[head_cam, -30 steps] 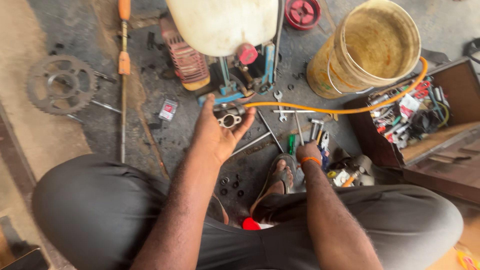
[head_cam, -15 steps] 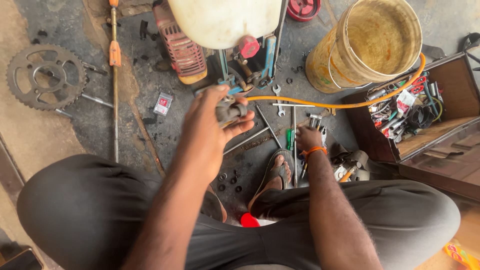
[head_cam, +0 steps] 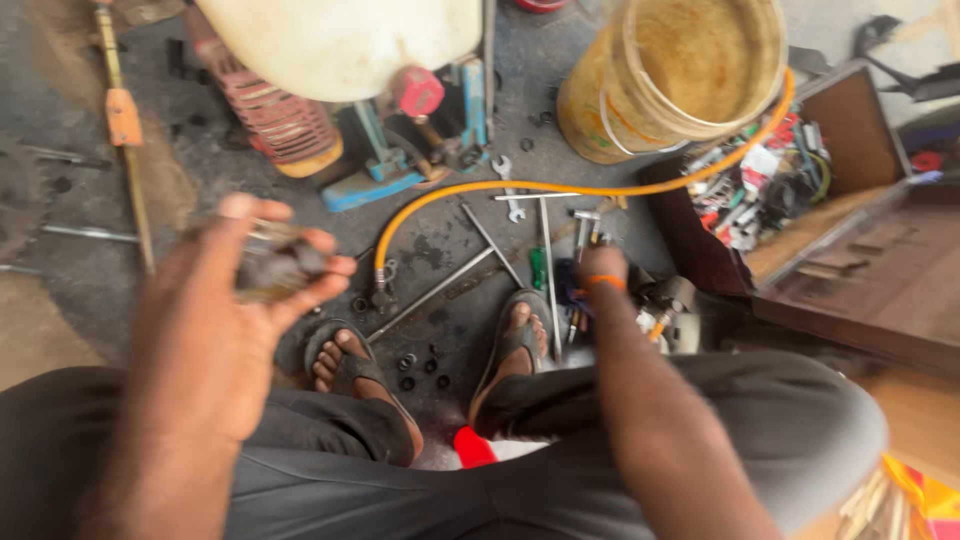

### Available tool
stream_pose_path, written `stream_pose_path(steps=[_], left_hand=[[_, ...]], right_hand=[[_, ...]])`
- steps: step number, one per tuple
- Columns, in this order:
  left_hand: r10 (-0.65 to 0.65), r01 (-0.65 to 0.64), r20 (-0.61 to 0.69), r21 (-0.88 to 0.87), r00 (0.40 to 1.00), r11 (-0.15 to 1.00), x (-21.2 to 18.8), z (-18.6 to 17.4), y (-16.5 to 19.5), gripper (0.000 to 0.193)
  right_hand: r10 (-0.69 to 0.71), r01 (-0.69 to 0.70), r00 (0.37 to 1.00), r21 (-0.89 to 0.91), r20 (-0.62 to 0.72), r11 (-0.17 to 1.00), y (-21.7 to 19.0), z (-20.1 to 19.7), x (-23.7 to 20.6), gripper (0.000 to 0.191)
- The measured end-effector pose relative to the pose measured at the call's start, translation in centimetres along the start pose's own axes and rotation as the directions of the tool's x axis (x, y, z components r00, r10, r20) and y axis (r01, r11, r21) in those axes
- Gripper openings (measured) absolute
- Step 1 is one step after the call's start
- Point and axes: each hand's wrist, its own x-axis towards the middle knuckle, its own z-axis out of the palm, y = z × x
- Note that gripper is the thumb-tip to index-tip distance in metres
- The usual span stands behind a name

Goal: The person sits on the floor and works on a small mechanical part, likely a carburetor. They use a T-handle wrench to loosen a fitting, then use pliers to remove a small ring. They clean the interior with a screwdriver and a rag, and use a wrench to tighten a bolt. The person continues to clean and adjust the part with various tools.

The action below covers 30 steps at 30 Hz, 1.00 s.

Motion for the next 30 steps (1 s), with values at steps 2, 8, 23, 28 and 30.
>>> stream_pose_path(steps=[2, 8, 23, 28, 30], left_hand=[[-0.131, 0.133, 0.028, -0.103, 0.991, 0.986, 0.9, 0.1, -0.8, 0.043], [-0.306, 0.350, 0.187, -0.298, 0.934, 0.888, 2.9, -0.2, -2.0, 0.058], [-0.134, 0.140, 0.089, -0.060, 0.987, 0.988, 1.3, -0.4, -1.2, 0.046], [-0.139, 0.138, 0.087, 0.021, 0.986, 0.990, -0.2, -0.2, -1.3, 0.055], [-0.121, 0.122, 0.095, 0.000, 0.988, 0.993, -0.6, -0.5, -1.5, 0.056]], right_hand=[[0.054, -0.052, 0.999, -0.263, -0.002, 0.963, 0.9, -0.8, 2.0, 0.041], [0.101, -0.018, 0.981, -0.441, 0.164, 0.897, 0.4, 1.3, 1.9, 0.038], [0.299, -0.487, 0.794, 0.262, 0.529, 0.833, -0.8, 0.4, 0.6, 0.072], [0.189, -0.430, 0.902, 0.847, 0.388, 0.312, -1.7, -4.7, -0.9, 0.025], [0.139, -0.380, 0.924, 0.900, 0.358, 0.212, -2.6, -6.4, -1.4, 0.024]])
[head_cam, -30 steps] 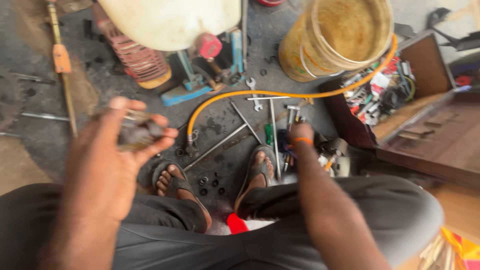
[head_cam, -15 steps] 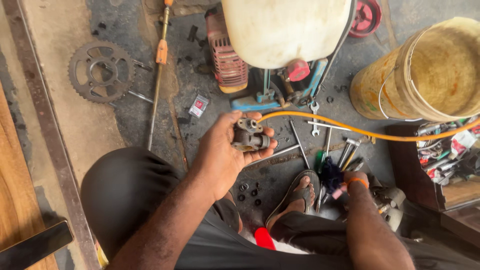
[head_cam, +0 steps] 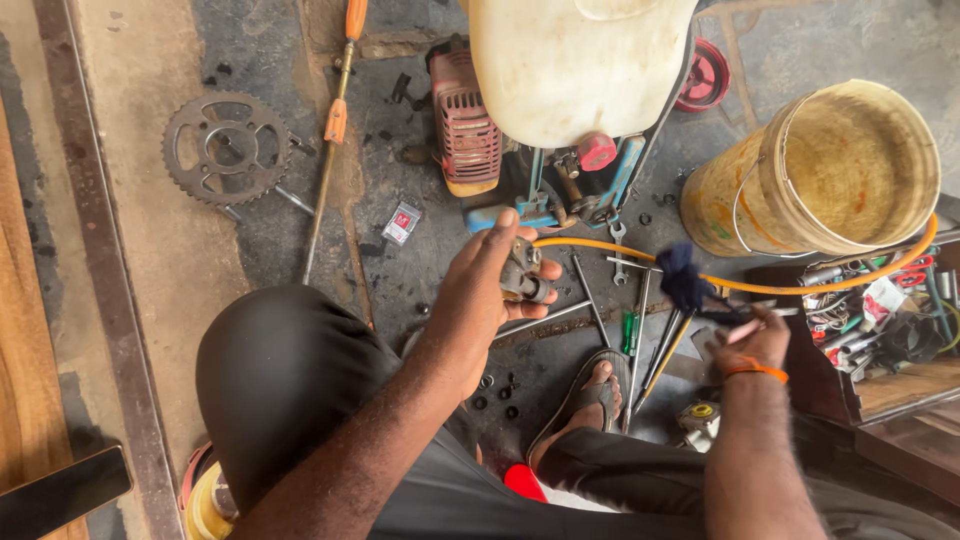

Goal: The person sits on the floor and works on a small mechanical part, likely a carburetor. They use a T-handle wrench to loosen a fitting, then use pliers to remove a small ring. They clean the interior with a screwdriver and a rag, and use a wrench to tighten a bolt. The person continues to clean and adjust the part with various tools.

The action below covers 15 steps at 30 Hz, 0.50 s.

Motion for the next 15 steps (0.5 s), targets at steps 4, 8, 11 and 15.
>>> stream_pose_path(steps=[4, 8, 11, 15], left_hand=[[0.008, -0.008, 0.004, 0.028, 1.000, 1.000, -0.7, -0.2, -0.7, 0.055], [0.000, 0.000, -0.007, 0.015, 1.000, 1.000, -1.2, 0.5, -1.0, 0.055], [-0.007, 0.008, -0.016, 0.058, 1.000, 0.998, -1.9, 0.5, -1.0, 0.056], [-0.018, 0.018, 0.005, 0.086, 1.000, 0.996, -2.5, 0.7, -1.0, 0.058]], right_hand=[[0.004, -0.003, 0.997, -0.012, 0.077, 1.000, -1.9, -0.6, -0.8, 0.032], [-0.119, 0.119, 0.993, 0.028, -0.002, 0.992, -1.9, -2.9, 0.1, 0.036], [-0.216, 0.225, 0.974, 0.179, -0.072, 0.958, -1.7, -4.1, 0.7, 0.042], [-0.115, 0.155, 0.967, 0.167, -0.226, 0.974, -2.9, -4.8, 0.3, 0.041]])
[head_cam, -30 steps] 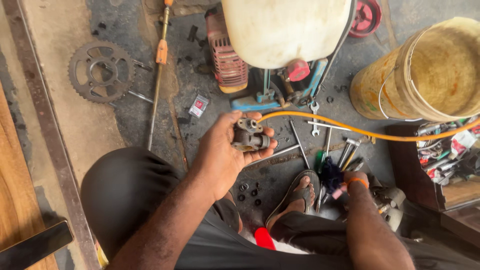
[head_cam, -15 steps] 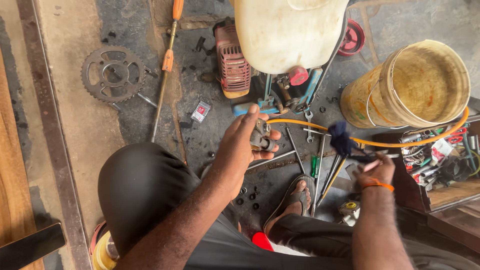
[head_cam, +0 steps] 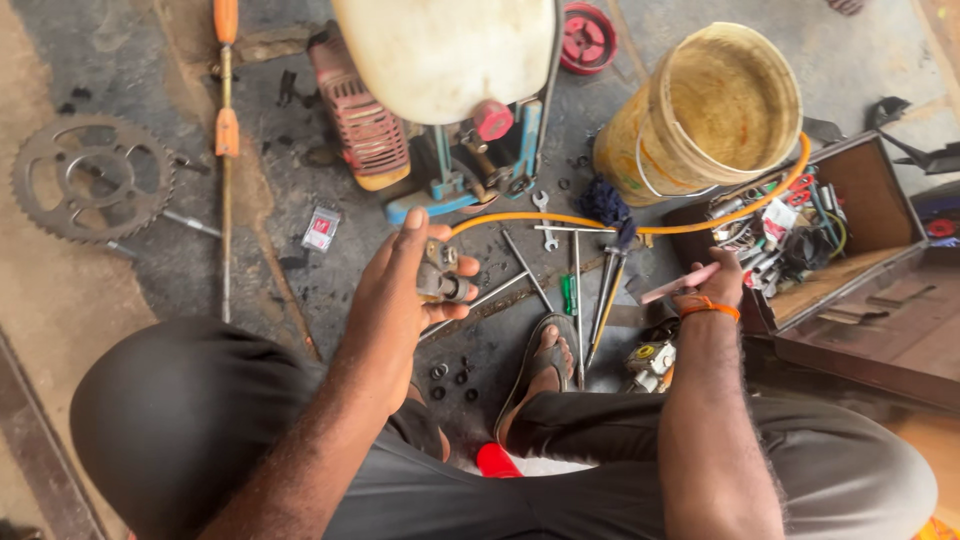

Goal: The person sits on the floor and works on a small mechanical part, likely a carburetor. They use a T-handle wrench to loosen a fitting, then use pliers to remove a small ring. They clean the interior with a screwdriver and a rag, and use a wrench to tighten a bolt. The person continues to clean and adjust the part with various tools.

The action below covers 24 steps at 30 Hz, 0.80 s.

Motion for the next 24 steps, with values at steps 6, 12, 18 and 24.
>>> stream_pose_path(steps=[6, 12, 18, 24], left_hand=[[-0.016, 0.016, 0.016, -0.017, 1.000, 1.000, -0.2, 0.8, -0.2, 0.057], [-0.031, 0.031, 0.005, -0.160, 1.000, 0.987, -0.1, 1.2, 0.7, 0.052], [0.077, -0.085, -0.050, -0.166, 0.996, 0.983, -0.3, 0.4, 2.3, 0.057], [0.070, -0.081, -0.046, -0.301, 0.996, 0.950, -0.6, -1.2, 1.7, 0.069]], right_hand=[[0.161, -0.232, 0.965, 0.389, 0.206, 0.892, -2.4, -0.4, -2.1, 0.038], [0.308, -0.533, 0.724, 0.216, 0.618, 0.818, -5.0, 5.8, -11.4, 0.035], [-0.249, 0.557, 0.501, -0.087, 0.829, 0.826, -8.2, 7.1, -26.8, 0.019], [0.295, 0.441, 0.564, -0.584, 0.771, 0.682, -4.4, 6.5, -32.9, 0.024]])
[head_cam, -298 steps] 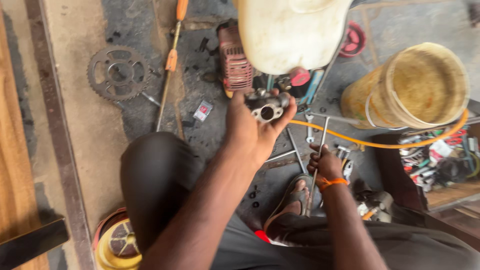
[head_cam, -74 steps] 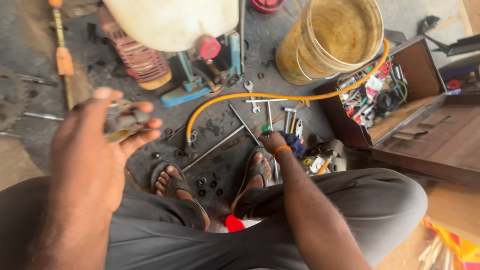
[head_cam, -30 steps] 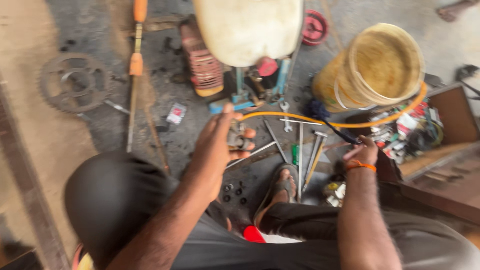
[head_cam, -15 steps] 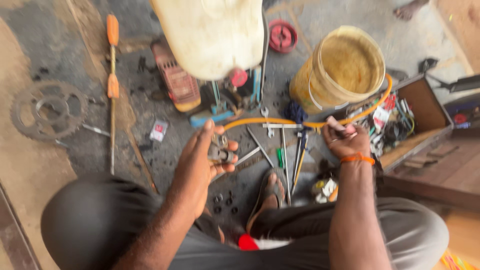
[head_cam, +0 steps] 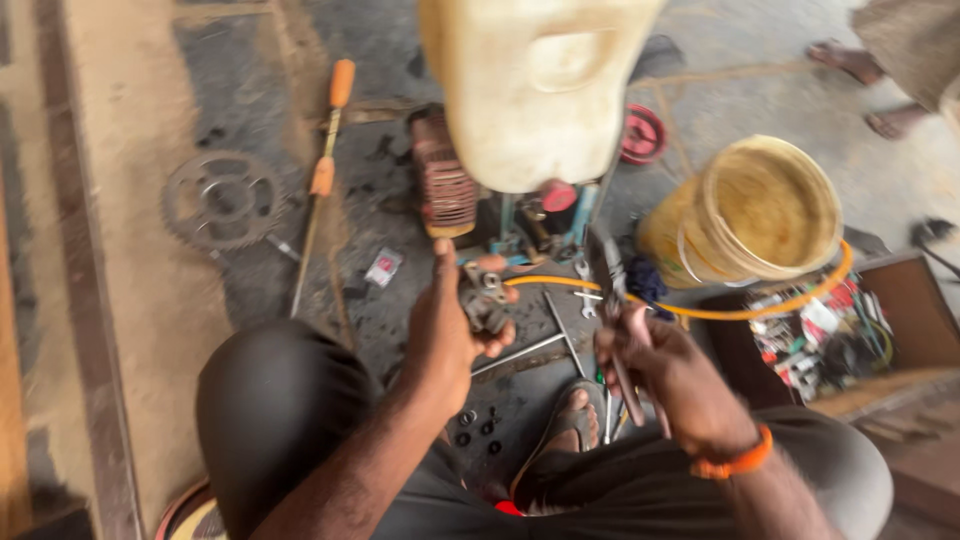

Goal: The person sits on the floor and works on a small mechanical part, likely a carburetor. They use a T-handle wrench to loosen a fitting, then use pliers to remove a small ring. They clean the interior with a screwdriver and a rag, and use a wrench to tighten a bolt. The person continues to clean and adjust the part with various tools.

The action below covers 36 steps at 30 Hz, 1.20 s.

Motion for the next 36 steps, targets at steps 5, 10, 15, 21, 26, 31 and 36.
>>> stream_pose_path(steps=[5, 10, 15, 21, 26, 31, 36], left_hand=[[0.044, -0.045, 0.013, 0.044, 0.999, 0.998, 0.4, -1.2, -0.6, 0.065], [-0.019, 0.022, -0.035, 0.104, 0.999, 0.994, 1.2, -0.2, -0.5, 0.078], [-0.152, 0.167, -0.096, 0.164, 0.984, 0.972, 1.0, -0.1, -1.0, 0.074], [-0.053, 0.084, -0.113, 0.294, 0.992, 0.952, 1.1, 0.2, -0.8, 0.084], [-0.160, 0.206, -0.211, 0.221, 0.964, 0.953, 0.1, 0.9, 0.0, 0.074], [-0.096, 0.129, -0.133, 0.268, 0.986, 0.955, 0.3, 1.8, 0.6, 0.079], [-0.065, 0.140, -0.203, 0.383, 0.977, 0.913, -0.5, 1.6, -0.7, 0.078]], right_hand=[[-0.686, 0.625, 0.685, -0.287, -0.245, 0.726, 0.8, 1.3, -3.4, 0.018], [-0.959, 0.711, 0.274, -0.687, 0.079, 0.147, 2.7, 4.4, -0.1, 0.026], [-0.800, 0.514, 0.572, -0.680, -0.183, 0.523, 5.4, 4.5, 0.4, 0.032], [-0.961, 0.700, 0.276, -0.689, 0.018, 0.188, 4.9, 4.2, 0.3, 0.023], [-0.970, 0.744, 0.212, -0.623, -0.122, 0.241, 2.7, 3.3, -2.0, 0.021], [-0.902, 0.605, 0.433, -0.744, 0.007, 0.284, 2.3, 3.6, -1.4, 0.030], [-0.954, 0.751, 0.232, -0.589, -0.189, 0.300, 4.0, 3.9, -1.4, 0.025]])
